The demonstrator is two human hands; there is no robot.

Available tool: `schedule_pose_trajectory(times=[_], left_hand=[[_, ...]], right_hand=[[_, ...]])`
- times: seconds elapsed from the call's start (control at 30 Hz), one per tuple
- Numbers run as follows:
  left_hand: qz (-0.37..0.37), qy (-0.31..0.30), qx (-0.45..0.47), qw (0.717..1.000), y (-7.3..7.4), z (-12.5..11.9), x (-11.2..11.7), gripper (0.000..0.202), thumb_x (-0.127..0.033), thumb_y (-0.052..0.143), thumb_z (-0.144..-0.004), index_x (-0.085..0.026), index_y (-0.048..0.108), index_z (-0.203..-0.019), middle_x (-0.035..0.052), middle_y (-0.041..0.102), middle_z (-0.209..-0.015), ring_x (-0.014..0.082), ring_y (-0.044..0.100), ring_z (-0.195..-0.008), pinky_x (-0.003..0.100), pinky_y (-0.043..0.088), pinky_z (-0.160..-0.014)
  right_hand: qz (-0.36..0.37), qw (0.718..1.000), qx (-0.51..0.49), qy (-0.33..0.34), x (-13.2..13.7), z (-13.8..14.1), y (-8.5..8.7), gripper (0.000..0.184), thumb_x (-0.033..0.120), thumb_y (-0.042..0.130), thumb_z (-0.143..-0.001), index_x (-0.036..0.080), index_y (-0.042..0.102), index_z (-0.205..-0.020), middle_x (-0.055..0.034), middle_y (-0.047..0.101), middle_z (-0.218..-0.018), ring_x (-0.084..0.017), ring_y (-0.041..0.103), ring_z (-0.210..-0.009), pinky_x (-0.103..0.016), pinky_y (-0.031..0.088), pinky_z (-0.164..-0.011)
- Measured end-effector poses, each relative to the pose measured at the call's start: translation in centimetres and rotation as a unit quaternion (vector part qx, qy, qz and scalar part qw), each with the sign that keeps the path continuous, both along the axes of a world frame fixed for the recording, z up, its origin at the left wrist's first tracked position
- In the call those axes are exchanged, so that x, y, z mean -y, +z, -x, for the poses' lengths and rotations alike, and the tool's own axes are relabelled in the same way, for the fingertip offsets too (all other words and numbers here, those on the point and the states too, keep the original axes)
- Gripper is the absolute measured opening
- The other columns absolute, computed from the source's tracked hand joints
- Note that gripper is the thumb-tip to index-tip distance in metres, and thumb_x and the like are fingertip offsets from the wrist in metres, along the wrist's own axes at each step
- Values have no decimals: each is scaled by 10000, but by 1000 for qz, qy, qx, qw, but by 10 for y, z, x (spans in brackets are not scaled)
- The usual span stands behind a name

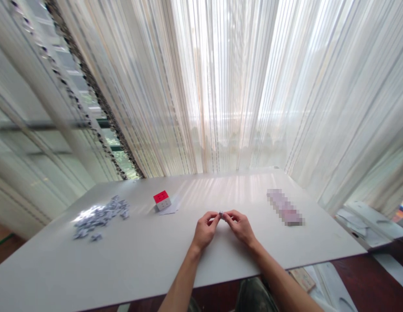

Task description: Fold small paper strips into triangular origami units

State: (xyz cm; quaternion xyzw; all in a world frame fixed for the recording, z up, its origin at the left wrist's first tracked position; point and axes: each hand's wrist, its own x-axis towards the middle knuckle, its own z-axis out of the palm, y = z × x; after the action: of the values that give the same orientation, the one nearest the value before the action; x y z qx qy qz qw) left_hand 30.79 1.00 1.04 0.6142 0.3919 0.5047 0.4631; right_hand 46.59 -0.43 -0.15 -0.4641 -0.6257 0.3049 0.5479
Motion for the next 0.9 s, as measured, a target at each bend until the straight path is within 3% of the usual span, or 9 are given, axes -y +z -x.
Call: schedule_pose_trajectory(times=[0.4,0.53,0.67,0.9], left_hand=[[-11,-16,-10,1000,-6,0,-3,256,-404,654,-793,-188,723,-910,72,725,-952,228,668,-905,313,535,-805],[13,10,14,1000,-13,-2,-7,310,-409,697,-758,-168,667,-951,81,715,-920,225,676,-884,317,552,-752],[15,-9,37,999,-19,-2,-10,406,-377,704,-763,-173,599,-1098,98,694,-1002,233,662,-951,334,559,-751],[22,3,38,999,-22,1,-14,339,-359,728,-742,-146,657,-996,95,698,-952,225,670,-897,323,549,-763]], right_hand=[[-19,998,3,-53,-1,0,-3,295,454,578,-860,189,707,-842,-56,710,-789,-197,639,-720,-312,498,-685],[-2,999,0,-46,-2,-1,-3,302,455,571,-862,183,703,-853,-64,714,-802,-205,647,-746,-313,502,-701],[4,1000,3,-22,0,-1,-2,308,453,556,-871,178,695,-879,-64,716,-822,-200,652,-757,-303,506,-699],[18,1000,-3,19,2,1,2,300,442,558,-872,180,692,-934,-60,723,-845,-190,662,-747,-286,503,-665]])
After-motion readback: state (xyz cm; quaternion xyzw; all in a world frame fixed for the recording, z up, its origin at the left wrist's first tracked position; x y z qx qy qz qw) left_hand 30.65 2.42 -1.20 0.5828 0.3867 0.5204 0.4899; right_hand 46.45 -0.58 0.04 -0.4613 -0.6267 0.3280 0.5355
